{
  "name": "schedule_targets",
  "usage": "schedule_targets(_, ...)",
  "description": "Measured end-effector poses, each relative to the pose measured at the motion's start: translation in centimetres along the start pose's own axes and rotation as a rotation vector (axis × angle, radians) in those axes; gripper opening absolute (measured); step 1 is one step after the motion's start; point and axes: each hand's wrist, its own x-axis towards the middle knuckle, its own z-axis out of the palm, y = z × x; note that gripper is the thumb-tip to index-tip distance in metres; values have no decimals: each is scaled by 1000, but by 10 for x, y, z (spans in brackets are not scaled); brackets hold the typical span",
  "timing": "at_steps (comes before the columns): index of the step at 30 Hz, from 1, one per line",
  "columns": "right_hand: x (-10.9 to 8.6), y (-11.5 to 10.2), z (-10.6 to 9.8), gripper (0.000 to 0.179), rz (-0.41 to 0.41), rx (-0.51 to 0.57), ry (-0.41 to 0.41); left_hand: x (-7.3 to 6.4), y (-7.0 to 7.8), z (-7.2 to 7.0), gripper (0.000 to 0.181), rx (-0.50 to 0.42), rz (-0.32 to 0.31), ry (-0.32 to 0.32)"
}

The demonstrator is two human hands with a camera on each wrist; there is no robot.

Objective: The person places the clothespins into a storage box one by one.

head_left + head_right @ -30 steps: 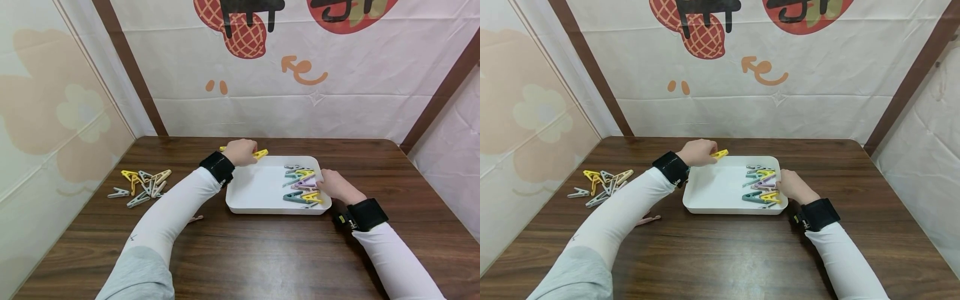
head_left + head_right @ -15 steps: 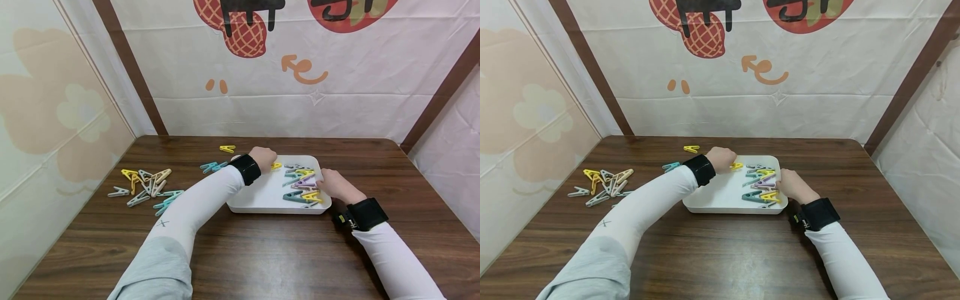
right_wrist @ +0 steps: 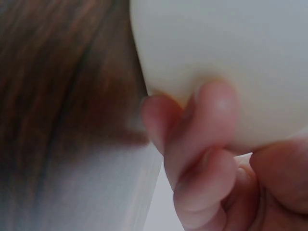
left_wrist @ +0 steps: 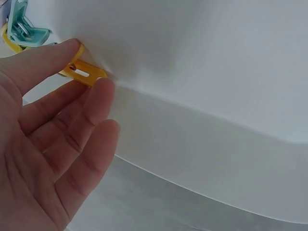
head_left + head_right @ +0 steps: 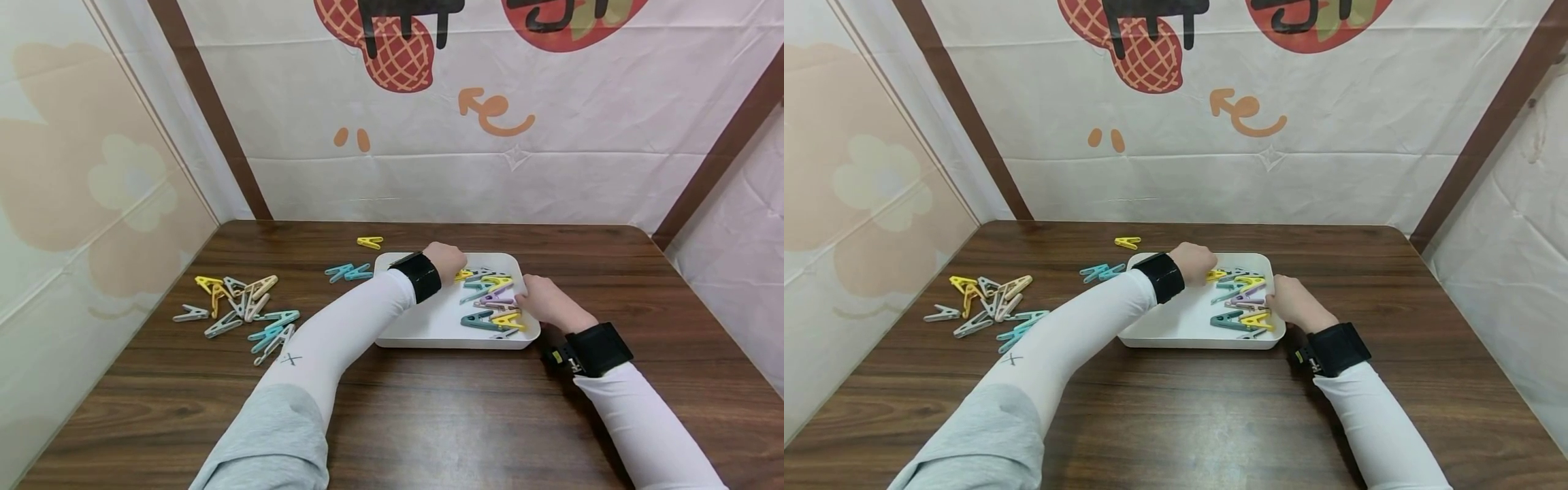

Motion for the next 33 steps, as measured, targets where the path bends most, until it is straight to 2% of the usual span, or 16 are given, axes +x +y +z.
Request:
schedule_targets(4, 0, 0, -1, 46, 6, -2, 3, 1, 2, -1, 16, -7, -9, -1)
schedule_targets(10, 1, 1, -1, 45, 4, -1, 4, -1, 0, 1, 18, -62, -39, 29)
schedule_targets(13, 1, 2, 0, 46, 0, -3, 4, -5, -3, -1, 18, -97, -45, 40)
schedule_targets(17, 2, 2, 1, 46, 3, 0, 4, -14, -13, -11, 22, -139, -51, 60)
schedule_targets(21, 2, 2, 1, 47, 11, 7, 3, -22, -32, -18, 25, -229, -109, 105)
schedule_targets(27, 2, 2, 1, 47, 7, -1, -1, -35, -77, -12, 23, -350, -243, 203)
schedule_targets(30, 2, 2, 1, 47, 6, -10, -2, -45, -99, -7, 23, -386, -306, 212)
schedule_targets(33, 2, 2, 1, 47, 2, -7, 1, -54, -115, 0, 24, -418, -363, 203)
